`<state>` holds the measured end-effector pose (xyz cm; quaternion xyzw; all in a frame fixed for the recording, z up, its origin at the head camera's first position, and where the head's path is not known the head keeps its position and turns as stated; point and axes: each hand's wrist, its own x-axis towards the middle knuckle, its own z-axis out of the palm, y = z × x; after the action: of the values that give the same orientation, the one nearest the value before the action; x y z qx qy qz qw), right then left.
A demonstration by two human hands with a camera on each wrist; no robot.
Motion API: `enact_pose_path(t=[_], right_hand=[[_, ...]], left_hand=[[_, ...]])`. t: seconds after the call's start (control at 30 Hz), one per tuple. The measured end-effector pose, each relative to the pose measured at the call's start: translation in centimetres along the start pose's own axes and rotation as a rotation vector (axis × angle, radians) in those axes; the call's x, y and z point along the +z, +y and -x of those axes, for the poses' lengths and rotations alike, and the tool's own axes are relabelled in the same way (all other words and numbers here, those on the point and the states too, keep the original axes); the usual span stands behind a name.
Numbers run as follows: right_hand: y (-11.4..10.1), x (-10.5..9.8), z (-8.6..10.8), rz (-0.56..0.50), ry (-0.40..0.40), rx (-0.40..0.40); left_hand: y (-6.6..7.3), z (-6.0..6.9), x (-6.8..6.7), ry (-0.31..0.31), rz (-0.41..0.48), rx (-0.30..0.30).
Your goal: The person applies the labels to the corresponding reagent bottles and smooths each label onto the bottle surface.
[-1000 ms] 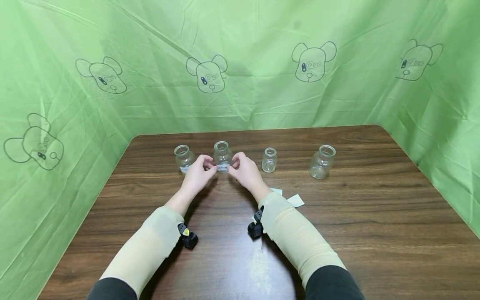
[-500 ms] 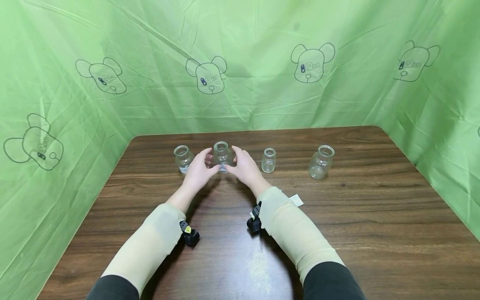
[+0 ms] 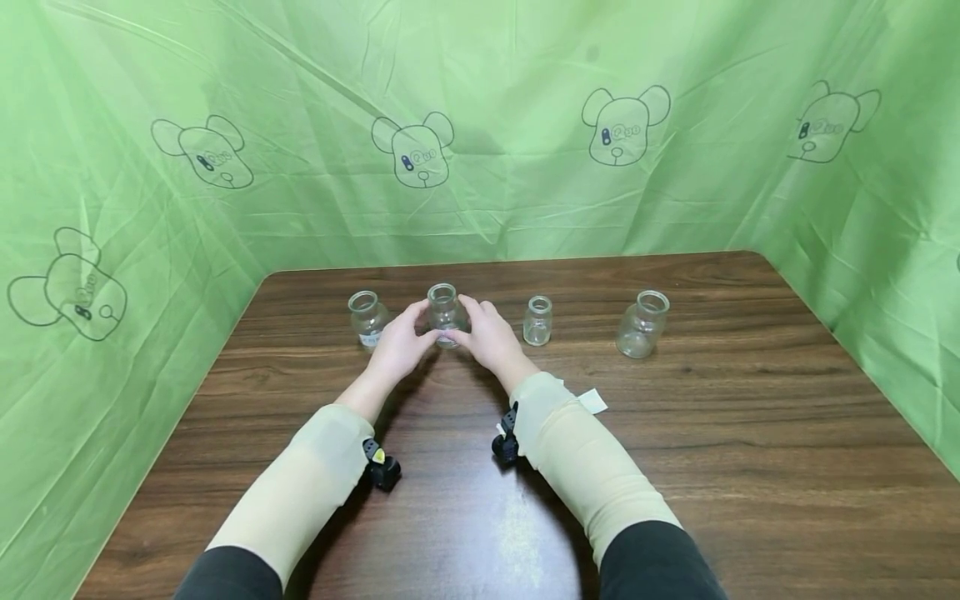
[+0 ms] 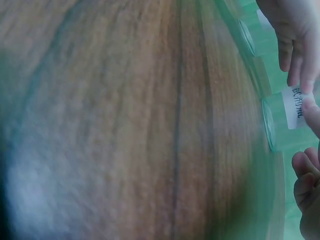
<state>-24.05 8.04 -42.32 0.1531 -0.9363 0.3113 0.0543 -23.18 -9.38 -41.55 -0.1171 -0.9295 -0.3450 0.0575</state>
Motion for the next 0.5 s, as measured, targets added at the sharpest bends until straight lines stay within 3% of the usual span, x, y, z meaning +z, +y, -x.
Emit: enact_pose_path(t=[0.5], right_hand=[[0.18, -1.00, -0.25, 0.137, -0.022, -0.097]], left_hand=[[-0.78, -0.17, -0.69, -0.013, -0.040, 0.035]])
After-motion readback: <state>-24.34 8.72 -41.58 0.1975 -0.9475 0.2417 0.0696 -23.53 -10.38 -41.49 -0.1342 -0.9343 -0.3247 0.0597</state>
